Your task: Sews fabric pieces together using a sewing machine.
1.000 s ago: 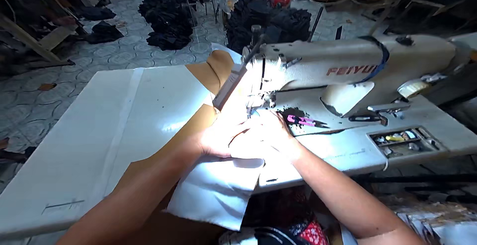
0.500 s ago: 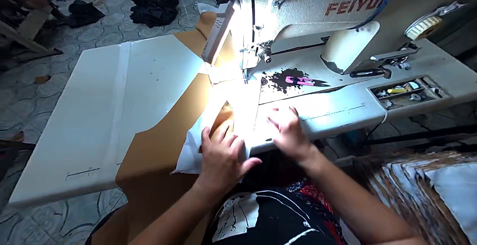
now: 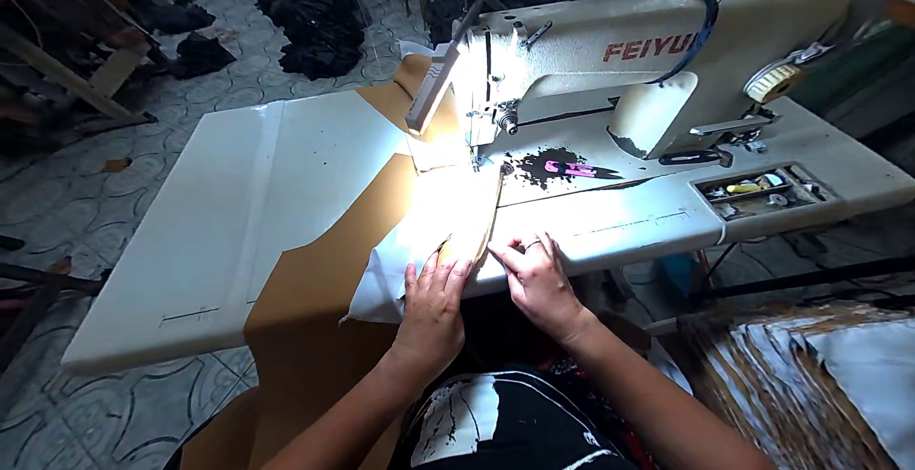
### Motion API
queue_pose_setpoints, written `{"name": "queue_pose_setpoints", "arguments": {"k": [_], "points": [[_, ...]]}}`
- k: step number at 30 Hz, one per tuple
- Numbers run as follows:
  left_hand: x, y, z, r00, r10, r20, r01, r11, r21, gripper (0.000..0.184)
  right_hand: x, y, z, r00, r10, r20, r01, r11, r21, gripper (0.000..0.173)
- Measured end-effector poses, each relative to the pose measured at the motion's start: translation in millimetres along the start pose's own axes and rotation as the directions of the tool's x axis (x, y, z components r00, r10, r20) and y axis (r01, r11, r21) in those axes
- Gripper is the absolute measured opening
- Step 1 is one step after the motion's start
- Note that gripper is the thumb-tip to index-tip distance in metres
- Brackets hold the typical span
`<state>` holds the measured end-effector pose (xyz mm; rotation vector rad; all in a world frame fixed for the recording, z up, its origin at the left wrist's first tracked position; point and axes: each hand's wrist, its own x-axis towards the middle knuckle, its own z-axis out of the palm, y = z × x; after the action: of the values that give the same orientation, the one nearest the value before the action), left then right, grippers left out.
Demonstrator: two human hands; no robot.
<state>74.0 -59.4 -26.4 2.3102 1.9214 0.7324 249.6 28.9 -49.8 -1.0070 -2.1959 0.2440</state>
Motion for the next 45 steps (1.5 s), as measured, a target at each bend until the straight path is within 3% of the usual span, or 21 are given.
{"name": "queue_pose_setpoints", "arguments": {"k": [10,20,24,32,36,39,42,45], "points": [[2.4,-1.5,-3.7,1.0,0.016,0.018,-0.015,0.998,-0.062,0.066,6.4,-2.7,-0.8,1.0,0.022,-0.007,-0.022,1.0,0.004,0.028],[-0.9,-2.3,5.3,0.992,0.09,-0.085,-0.086,0.995,0.042,0.041,6.1,-3.8,-3.4,0.998,0.018,0.055,-0.017,1.0,-0.009,0.036],[1.8,-2.0,7.6,0.984,0.117,-0.131,-0.101,0.987,0.122,0.046,5.8,-2.6,-3.0,0.999,0.003,0.048,-0.003,1.0,-0.01,0.034],[6.4,0.5,6.4,0.986,0.131,-0.103,-0.109,0.975,0.196,0.038,6.4,-1.6,-2.6,0.999,0.009,0.052,-0.008,1.0,-0.014,0.034],[7.0,0.4,6.3,0.988,0.13,-0.088,-0.113,0.978,0.178,0.036,3.5,0.9,4.1,0.998,-0.052,-0.046,0.051,0.999,-0.018,0.03],[10.8,-6.3,-6.1,0.994,0.107,-0.006,-0.106,0.99,0.095,0.031,-2.5,-4.4,5.0,0.987,-0.157,-0.043,0.156,0.987,-0.028,0.033],[20.7,-27.6,-21.8,0.998,0.019,0.056,-0.025,0.994,0.11,0.049,-3.1,-9.0,1.3,0.986,-0.165,0.003,0.165,0.985,-0.055,0.033],[24.3,-39.1,-21.7,0.993,-0.073,0.094,0.065,0.994,0.083,0.052,0.7,-6.0,-4.3,0.986,-0.164,0.021,0.165,0.985,-0.057,0.035]]}}
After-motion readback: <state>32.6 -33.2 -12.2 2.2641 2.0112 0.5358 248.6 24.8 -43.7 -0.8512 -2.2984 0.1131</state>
